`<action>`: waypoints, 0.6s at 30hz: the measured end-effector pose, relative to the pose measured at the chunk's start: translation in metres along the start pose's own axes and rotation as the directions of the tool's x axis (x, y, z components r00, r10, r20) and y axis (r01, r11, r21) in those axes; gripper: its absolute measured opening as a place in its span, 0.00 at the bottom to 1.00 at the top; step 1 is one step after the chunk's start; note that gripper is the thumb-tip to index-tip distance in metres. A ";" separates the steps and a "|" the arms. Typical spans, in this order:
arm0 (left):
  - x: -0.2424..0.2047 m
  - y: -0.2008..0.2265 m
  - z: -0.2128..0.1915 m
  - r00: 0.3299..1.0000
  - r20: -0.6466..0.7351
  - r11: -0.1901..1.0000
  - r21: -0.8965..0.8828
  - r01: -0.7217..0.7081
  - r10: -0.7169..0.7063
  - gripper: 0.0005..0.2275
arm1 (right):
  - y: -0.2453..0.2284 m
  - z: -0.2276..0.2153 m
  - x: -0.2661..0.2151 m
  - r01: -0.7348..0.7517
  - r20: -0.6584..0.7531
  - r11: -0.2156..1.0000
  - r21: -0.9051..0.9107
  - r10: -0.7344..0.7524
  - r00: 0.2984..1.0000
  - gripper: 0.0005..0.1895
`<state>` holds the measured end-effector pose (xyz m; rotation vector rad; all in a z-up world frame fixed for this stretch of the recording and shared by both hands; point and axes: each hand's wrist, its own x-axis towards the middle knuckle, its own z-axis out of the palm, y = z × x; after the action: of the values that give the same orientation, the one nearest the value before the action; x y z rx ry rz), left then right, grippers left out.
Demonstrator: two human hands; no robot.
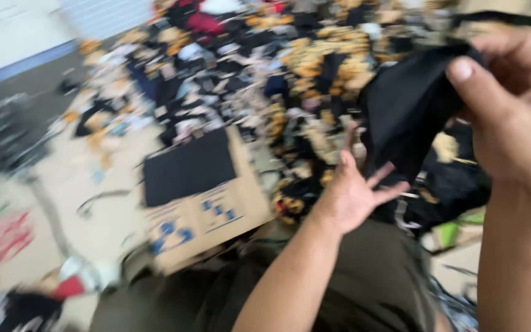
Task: Sorting and stacking fabric scraps onto cardboard pieces on the floor
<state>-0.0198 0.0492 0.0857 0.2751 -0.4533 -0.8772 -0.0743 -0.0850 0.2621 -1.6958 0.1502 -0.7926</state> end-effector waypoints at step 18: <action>-0.240 0.239 -0.026 0.478 -0.293 0.006 0.857 0.516 0.828 0.16 | 0.152 0.188 -0.100 -0.008 0.257 0.930 -0.368 0.110 0.960 0.07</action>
<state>0.0207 0.3865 0.0970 2.0066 0.0117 0.3101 0.0044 0.0734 0.0689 -2.1252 0.1632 -0.4945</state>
